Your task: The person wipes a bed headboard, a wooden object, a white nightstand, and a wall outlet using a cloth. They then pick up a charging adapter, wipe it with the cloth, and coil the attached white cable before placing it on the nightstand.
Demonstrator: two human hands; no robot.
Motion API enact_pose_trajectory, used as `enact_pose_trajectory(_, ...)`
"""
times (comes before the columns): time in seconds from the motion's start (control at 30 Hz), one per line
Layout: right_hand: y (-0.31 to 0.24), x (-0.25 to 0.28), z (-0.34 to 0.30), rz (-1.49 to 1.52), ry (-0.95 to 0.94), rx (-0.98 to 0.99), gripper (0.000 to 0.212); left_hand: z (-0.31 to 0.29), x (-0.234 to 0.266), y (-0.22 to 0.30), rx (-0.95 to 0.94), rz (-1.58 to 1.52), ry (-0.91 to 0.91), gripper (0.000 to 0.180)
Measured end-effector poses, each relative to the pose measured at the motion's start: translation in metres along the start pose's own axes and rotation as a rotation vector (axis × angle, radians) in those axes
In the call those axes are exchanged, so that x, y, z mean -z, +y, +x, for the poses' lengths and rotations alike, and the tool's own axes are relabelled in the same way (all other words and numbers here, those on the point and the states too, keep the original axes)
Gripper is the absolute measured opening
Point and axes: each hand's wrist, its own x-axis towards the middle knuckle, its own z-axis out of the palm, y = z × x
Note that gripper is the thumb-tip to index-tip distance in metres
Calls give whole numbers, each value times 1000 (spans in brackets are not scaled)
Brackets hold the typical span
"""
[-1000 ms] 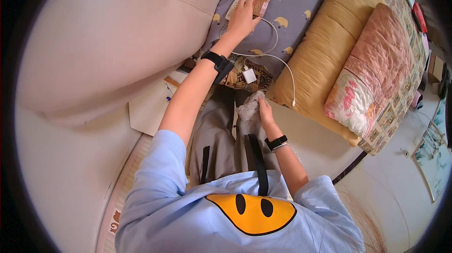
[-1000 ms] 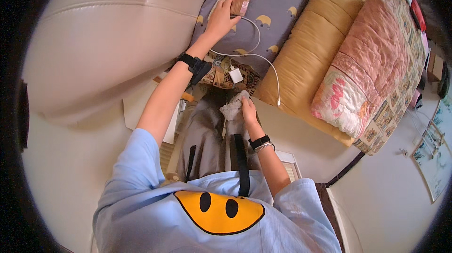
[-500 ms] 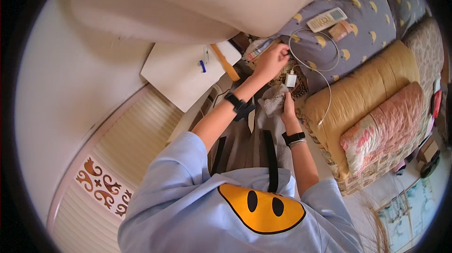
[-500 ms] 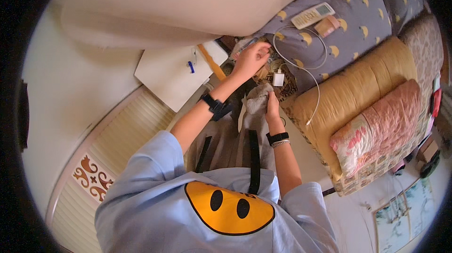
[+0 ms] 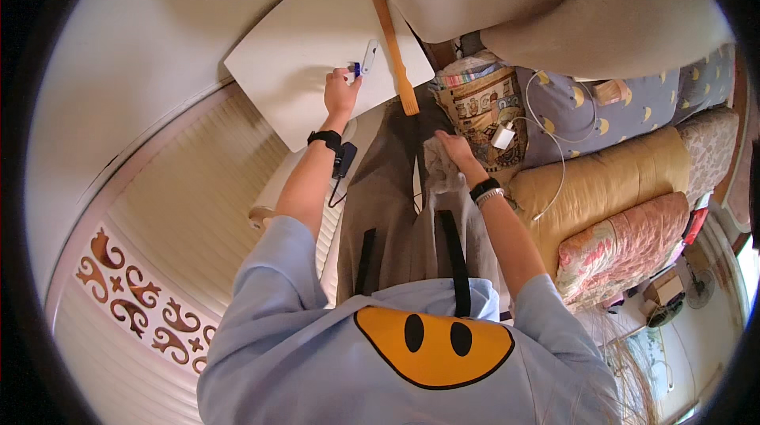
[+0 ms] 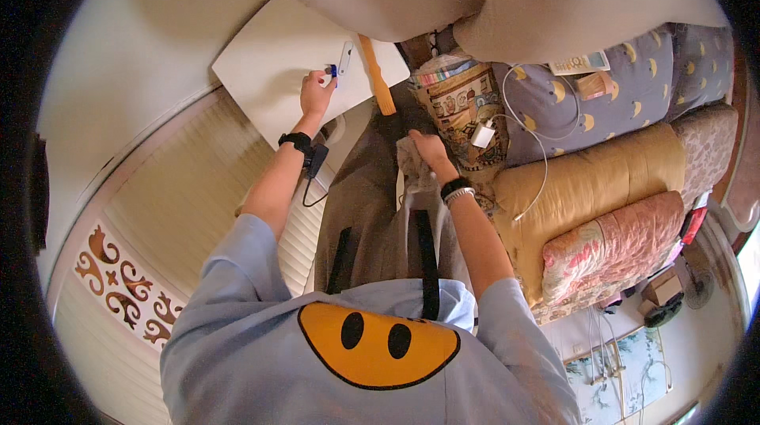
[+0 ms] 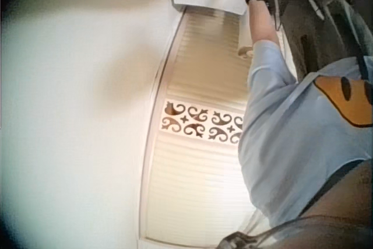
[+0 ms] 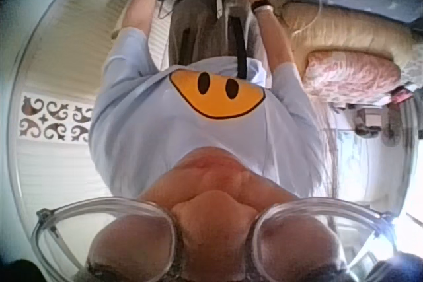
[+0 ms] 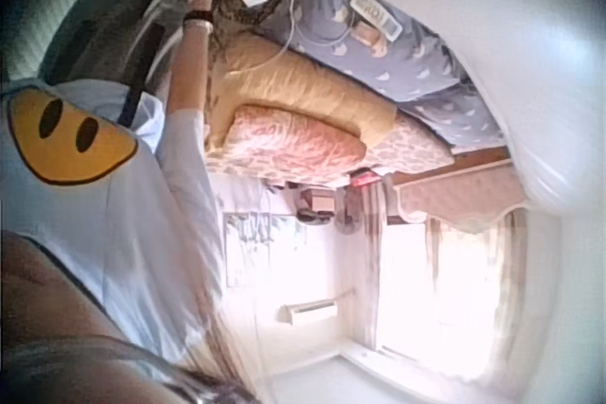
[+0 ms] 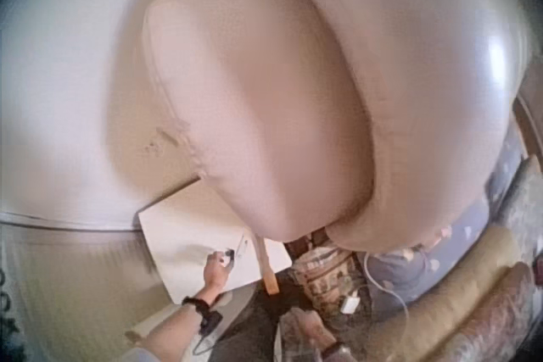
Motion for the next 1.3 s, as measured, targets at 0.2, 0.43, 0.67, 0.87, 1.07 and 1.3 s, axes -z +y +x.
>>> enact_pose_trajectory(0.2, -42, -11, 59, 10, 59, -24, 53, 13, -14, -3, -97, -35, 34, 35)
enact_pose_trajectory(0.43, -115, -12, 66, -38, -166, 7, 39, -12, -10, 12, -21, -357, -114, 20)
enact_pose_trajectory(0.67, -135, -20, 6, 109, -242, 200, 31, -57, 18, 34, 57, -498, -290, 51)
enact_pose_trajectory(0.87, -172, -18, -88, -65, -273, 367, 33, -97, 68, 55, 289, -1081, -649, 31)
enact_pose_trajectory(1.07, -212, -6, -164, 561, -309, -53, 44, -153, 151, 72, 329, -1127, -534, 14)
enact_pose_trajectory(1.3, -234, 14, -216, 1291, -608, 85, 46, -213, 241, 49, 354, -1147, -594, 16)
